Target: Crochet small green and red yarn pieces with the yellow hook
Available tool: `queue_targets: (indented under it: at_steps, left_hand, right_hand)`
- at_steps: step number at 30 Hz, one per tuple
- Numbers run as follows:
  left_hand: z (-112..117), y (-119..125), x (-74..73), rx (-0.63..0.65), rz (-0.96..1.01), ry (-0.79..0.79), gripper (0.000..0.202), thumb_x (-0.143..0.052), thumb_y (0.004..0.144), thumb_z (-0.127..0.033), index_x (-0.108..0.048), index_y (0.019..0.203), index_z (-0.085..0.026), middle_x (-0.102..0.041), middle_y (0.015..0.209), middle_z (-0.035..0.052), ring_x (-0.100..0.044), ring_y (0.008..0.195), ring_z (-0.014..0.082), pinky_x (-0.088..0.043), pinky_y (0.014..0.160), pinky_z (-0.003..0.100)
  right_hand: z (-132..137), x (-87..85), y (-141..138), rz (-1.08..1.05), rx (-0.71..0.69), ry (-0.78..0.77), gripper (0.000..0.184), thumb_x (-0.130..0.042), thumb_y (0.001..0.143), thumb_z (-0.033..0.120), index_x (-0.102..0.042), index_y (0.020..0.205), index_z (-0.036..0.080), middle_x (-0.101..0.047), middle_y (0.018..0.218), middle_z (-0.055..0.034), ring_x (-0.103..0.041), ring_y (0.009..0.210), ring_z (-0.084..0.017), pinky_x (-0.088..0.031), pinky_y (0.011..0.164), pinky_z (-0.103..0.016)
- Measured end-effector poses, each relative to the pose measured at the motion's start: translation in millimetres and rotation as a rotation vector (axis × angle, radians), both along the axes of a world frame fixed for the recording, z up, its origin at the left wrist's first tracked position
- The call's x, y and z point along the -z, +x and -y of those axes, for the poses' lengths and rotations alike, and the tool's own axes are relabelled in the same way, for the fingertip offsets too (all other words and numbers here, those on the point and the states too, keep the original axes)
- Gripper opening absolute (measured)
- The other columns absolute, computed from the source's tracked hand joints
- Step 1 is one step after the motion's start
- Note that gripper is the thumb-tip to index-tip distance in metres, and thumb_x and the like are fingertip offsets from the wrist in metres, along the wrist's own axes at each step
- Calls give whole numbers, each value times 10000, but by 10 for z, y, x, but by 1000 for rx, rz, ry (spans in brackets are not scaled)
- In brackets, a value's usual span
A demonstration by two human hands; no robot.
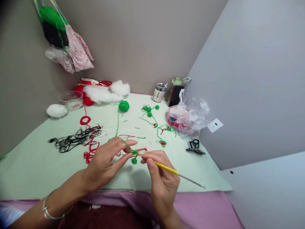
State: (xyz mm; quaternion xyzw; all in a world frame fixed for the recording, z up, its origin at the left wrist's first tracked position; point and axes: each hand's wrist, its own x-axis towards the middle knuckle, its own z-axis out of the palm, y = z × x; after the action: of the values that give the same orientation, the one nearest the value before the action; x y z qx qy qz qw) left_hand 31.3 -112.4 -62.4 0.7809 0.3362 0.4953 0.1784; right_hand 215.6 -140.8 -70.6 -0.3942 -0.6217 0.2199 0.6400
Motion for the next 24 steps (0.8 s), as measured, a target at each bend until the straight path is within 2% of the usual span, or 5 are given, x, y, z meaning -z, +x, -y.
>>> queue_targets:
  at_steps: [3,8,12,15,24]
  left_hand:
    - [2,-6,-34,33,68,-103,166,-631,992,-166,-748,1105,-199,-787,968,71,-722,967,222,-528,944,352]
    - [59,71,-92,129,490,-625,347,-753,920,-275,-724,1264,-233,-702,884,5,-677,883,184,-534,891,315]
    - [63,124,-61,277,706,-784,428,-770,905,-320,-711,1321,-238,-598,805,-30,-599,807,152,-514,949,337]
    - [44,106,-36,362,671,-806,437,-742,921,-341,-697,1346,-247,-511,745,-58,-539,744,137,-501,967,359]
    - [24,-109,-52,418,289,-704,451,-697,912,-182,-674,1351,-284,-544,852,-44,-590,900,157,-434,1038,362]
  right_hand:
    - [32,-2,-31,37,27,35,230,-600,1008,130,-793,1003,256,-742,869,-12,-680,815,-180,-542,736,-323]
    - [41,-8,-93,35,42,147,244,-595,1003,113,-791,1028,256,-753,875,-23,-691,828,-199,-545,754,-346]
    - [37,0,-96,-6,-8,130,245,-587,1012,120,-791,1039,253,-749,888,-22,-690,829,-192,-542,740,-340]
    - [48,16,-60,-71,-102,44,240,-588,1018,131,-792,1038,255,-737,878,-15,-685,826,-183,-538,737,-334]
    - [-22,-47,42,-297,-282,-168,185,-660,1001,244,-812,900,213,-690,746,-15,-653,672,-138,-520,635,-272]
